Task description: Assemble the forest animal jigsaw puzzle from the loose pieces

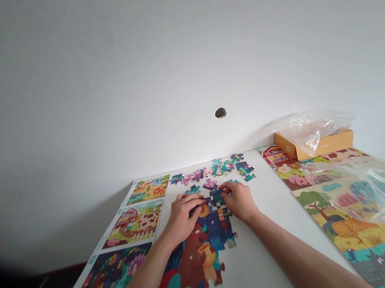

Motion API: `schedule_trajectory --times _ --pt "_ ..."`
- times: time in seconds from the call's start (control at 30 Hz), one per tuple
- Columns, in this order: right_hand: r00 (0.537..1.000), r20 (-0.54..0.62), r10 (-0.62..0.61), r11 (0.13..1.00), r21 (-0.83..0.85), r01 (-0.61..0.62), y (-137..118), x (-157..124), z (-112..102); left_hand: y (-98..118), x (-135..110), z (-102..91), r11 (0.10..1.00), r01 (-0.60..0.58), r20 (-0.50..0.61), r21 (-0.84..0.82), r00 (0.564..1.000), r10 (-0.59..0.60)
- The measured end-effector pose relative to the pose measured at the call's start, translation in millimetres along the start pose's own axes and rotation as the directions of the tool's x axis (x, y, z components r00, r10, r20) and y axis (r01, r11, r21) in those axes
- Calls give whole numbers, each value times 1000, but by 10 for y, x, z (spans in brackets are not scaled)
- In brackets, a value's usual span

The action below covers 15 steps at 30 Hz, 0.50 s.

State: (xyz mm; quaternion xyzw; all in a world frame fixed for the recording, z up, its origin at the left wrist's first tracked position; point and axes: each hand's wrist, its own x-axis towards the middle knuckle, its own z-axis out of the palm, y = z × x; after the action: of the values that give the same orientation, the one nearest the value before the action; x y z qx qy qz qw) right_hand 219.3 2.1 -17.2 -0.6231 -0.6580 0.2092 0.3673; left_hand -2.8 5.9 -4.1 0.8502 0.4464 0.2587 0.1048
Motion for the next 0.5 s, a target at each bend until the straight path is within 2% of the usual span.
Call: schedule_trajectory --times 0.23,0.5 --pt "971 -141 191 977 -69 -202 81 54 -83 28 -4 -17 1000 4 20 -4 1000 -3" --pt "952 -211 223 960 -121 -252 135 71 -82 26 -8 -16 1000 -13 17 -25 1000 13"
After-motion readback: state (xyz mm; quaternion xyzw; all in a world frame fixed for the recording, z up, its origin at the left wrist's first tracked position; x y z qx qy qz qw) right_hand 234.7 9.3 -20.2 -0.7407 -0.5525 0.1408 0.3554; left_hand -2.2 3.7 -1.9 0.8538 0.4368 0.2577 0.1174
